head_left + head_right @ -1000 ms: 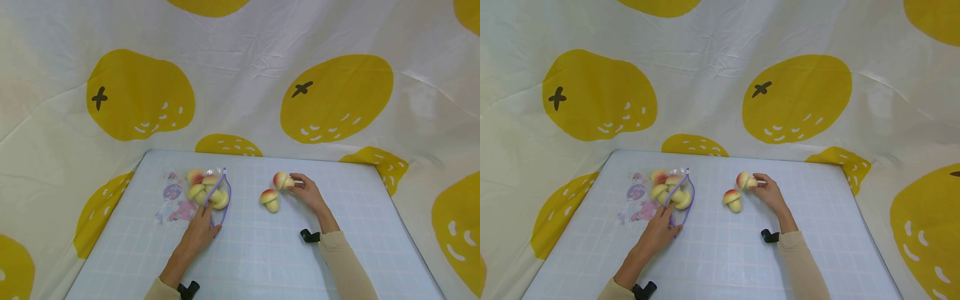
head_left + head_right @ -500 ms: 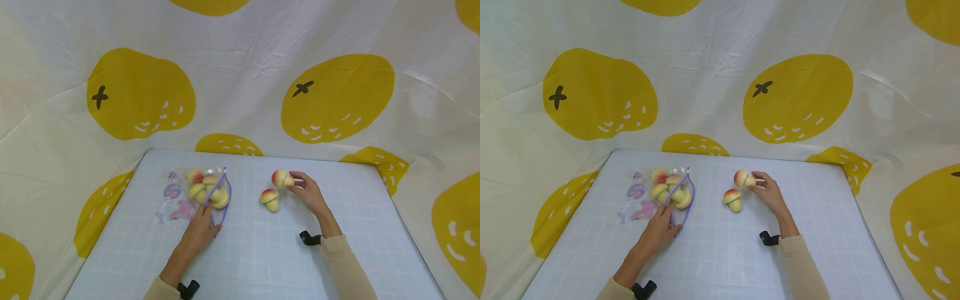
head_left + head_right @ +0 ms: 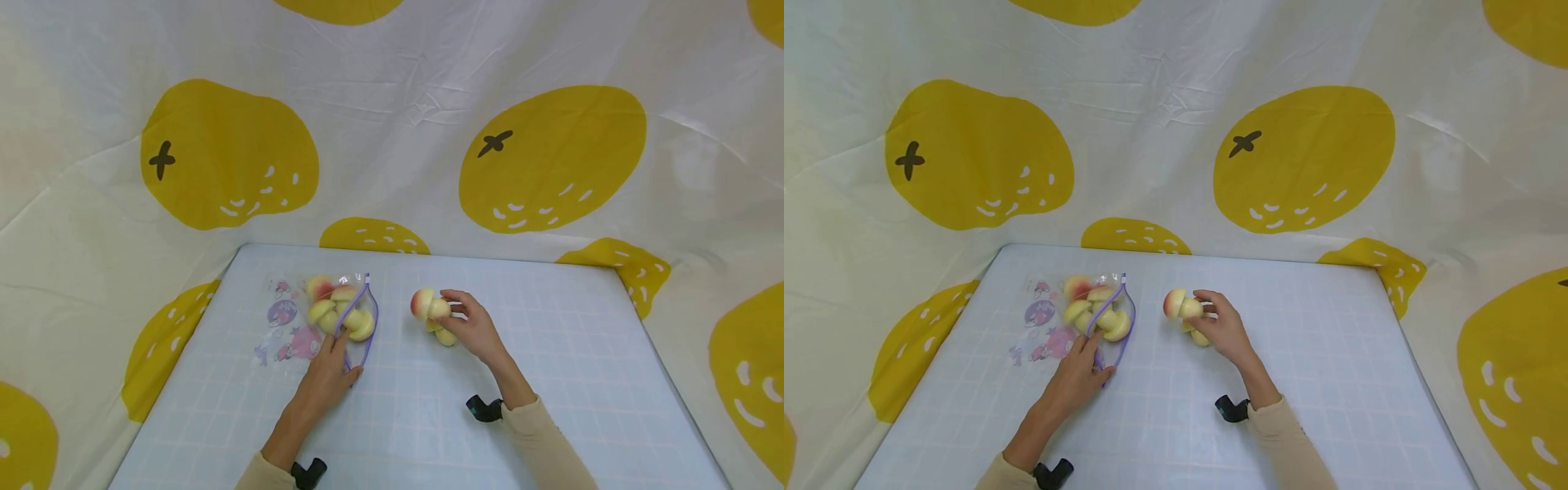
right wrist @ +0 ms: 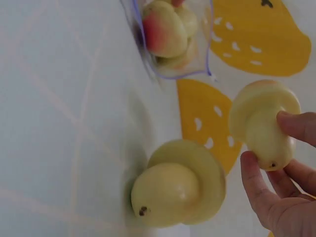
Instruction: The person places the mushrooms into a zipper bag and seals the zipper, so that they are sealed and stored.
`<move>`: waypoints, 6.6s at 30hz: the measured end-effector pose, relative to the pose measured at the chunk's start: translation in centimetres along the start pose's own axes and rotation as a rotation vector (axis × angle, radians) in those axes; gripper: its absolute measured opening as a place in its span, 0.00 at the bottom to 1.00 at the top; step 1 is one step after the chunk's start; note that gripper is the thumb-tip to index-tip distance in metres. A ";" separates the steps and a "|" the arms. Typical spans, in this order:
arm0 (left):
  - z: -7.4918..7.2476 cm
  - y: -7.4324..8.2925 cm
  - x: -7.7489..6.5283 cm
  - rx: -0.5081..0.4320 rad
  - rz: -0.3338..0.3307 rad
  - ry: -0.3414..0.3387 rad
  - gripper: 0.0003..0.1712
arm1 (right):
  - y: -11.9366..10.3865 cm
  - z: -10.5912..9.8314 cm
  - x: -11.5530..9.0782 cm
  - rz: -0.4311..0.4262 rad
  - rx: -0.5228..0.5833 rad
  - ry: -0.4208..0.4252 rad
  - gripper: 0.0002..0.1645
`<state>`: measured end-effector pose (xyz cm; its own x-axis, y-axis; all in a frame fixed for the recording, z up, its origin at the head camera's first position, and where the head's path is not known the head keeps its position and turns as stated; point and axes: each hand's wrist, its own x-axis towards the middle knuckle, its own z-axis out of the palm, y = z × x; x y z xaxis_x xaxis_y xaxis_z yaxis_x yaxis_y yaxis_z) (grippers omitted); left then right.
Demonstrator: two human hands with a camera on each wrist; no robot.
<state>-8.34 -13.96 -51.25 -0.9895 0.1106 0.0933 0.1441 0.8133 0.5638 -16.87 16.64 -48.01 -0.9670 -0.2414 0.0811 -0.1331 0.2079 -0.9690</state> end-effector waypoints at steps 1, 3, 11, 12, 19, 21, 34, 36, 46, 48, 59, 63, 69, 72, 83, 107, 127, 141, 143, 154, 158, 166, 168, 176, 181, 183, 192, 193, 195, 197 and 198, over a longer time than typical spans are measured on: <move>0.0 0.0 0.0 0.000 -0.001 0.000 0.47 | -0.1 0.4 -0.1 -0.006 -0.001 0.001 0.31; 0.1 0.0 0.0 0.001 -0.002 0.002 0.47 | -0.2 1.1 -0.3 -0.017 -0.007 0.012 0.31; 0.1 0.1 0.0 0.009 0.002 0.015 0.48 | 0.6 5.6 -1.4 -0.140 -0.128 0.028 0.29; 0.0 0.1 0.0 0.012 0.004 0.017 0.48 | 0.8 6.2 -1.6 -0.152 -0.130 0.022 0.28; 0.0 0.0 0.0 0.019 0.005 0.008 0.48 | 1.7 8.7 -1.9 -0.137 -0.147 0.026 0.28; 0.1 -0.1 0.0 0.015 0.008 0.010 0.48 | 2.0 9.0 -1.7 -0.136 -0.146 0.023 0.28; 0.1 -0.1 -0.2 0.025 0.048 0.065 0.43 | 2.2 10.1 -0.3 -0.123 -0.142 0.006 0.29; 0.1 -0.1 -0.2 0.031 0.044 0.068 0.43 | 2.1 10.2 -0.2 -0.126 -0.141 0.010 0.29; -0.1 -0.2 -0.2 0.008 0.025 0.076 0.37 | 1.9 10.9 0.0 -0.137 -0.118 -0.019 0.29; 0.0 -0.2 -0.2 0.006 0.037 0.080 0.37 | 1.9 11.1 0.2 -0.137 -0.115 -0.023 0.29; -0.2 -0.6 -0.3 0.019 0.077 0.122 0.35 | 1.8 12.7 1.4 -0.136 -0.096 -0.060 0.30; -0.3 -0.7 -0.5 0.021 0.073 0.114 0.34 | 1.7 13.3 1.6 -0.154 -0.108 -0.080 0.29; -0.4 -0.8 -0.6 0.021 0.063 0.098 0.32 | 1.8 14.0 2.1 -0.151 -0.110 -0.084 0.29; -0.5 -0.9 -0.5 0.017 0.069 0.103 0.31 | 1.9 14.4 2.5 -0.131 -0.100 -0.086 0.30; -0.3 -0.9 -0.5 0.025 0.050 0.082 0.32 | 1.9 16.0 4.6 -0.024 -0.085 -0.021 0.28; -0.5 -0.6 -0.6 0.026 0.048 0.079 0.32 | 2.8 15.8 5.1 -0.027 -0.049 0.048 0.20; -0.7 -0.4 -0.4 0.036 0.022 0.064 0.32 | -0.2 8.9 1.2 -0.090 -0.092 0.028 0.23; -0.5 -0.3 -0.5 0.021 0.007 0.059 0.32 | -1.1 3.4 -1.6 -0.124 -0.175 0.140 0.23; -0.6 -0.3 -0.5 0.018 0.003 0.054 0.32 | -0.8 2.8 -1.9 -0.131 -0.193 0.157 0.23; -0.4 -0.4 -0.3 0.021 -0.019 0.038 0.32 | 1.7 0.8 -3.1 -0.101 -0.215 0.245 0.25; -0.4 -0.4 -0.3 0.012 -0.028 0.029 0.32 | 2.2 0.5 -3.2 -0.038 -0.224 0.257 0.27; -0.3 -0.5 -0.3 0.006 -0.014 0.035 0.32 | 3.2 0.4 -3.0 0.156 -0.215 0.163 0.45; -0.3 -0.6 -0.3 0.004 -0.015 0.035 0.32 | 3.5 0.5 -2.8 0.173 -0.231 0.141 0.47; -0.3 -0.6 -0.3 0.011 -0.005 0.048 0.32 | 3.9 1.0 -2.6 0.191 -0.285 0.098 0.49; -0.3 -0.6 -0.3 0.011 -0.001 0.049 0.32 | 4.0 1.2 -2.5 0.204 -0.314 0.106 0.48; -0.3 -0.6 -0.3 0.011 0.000 0.050 0.32 | 4.1 1.2 -2.5 0.210 -0.316 0.110 0.47; -0.4 -0.6 -0.4 0.000 0.012 0.054 0.31 | 4.2 1.3 -2.3 0.187 -0.302 0.117 0.44; -0.4 -0.5 -0.4 -0.002 0.013 0.054 0.31 | 4.2 1.3 -2.3 0.184 -0.300 0.117 0.44; -0.4 -0.5 -0.4 -0.003 0.014 0.053 0.31 | 4.2 1.3 -2.3 0.179 -0.292 0.114 0.43; -0.5 -0.5 -0.4 -0.001 0.014 0.052 0.31 | 4.1 1.3 -2.2 0.180 -0.287 0.109 0.42; -0.5 -0.4 -0.4 0.001 0.014 0.051 0.31 | 4.1 1.3 -2.1 0.177 -0.285 0.106 0.42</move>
<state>-8.01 -14.63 -51.12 -0.9854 0.0927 0.1427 0.1577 0.8124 0.5613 -15.13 16.73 -52.42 -0.9957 -0.0815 -0.0445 -0.0019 0.4972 -0.8676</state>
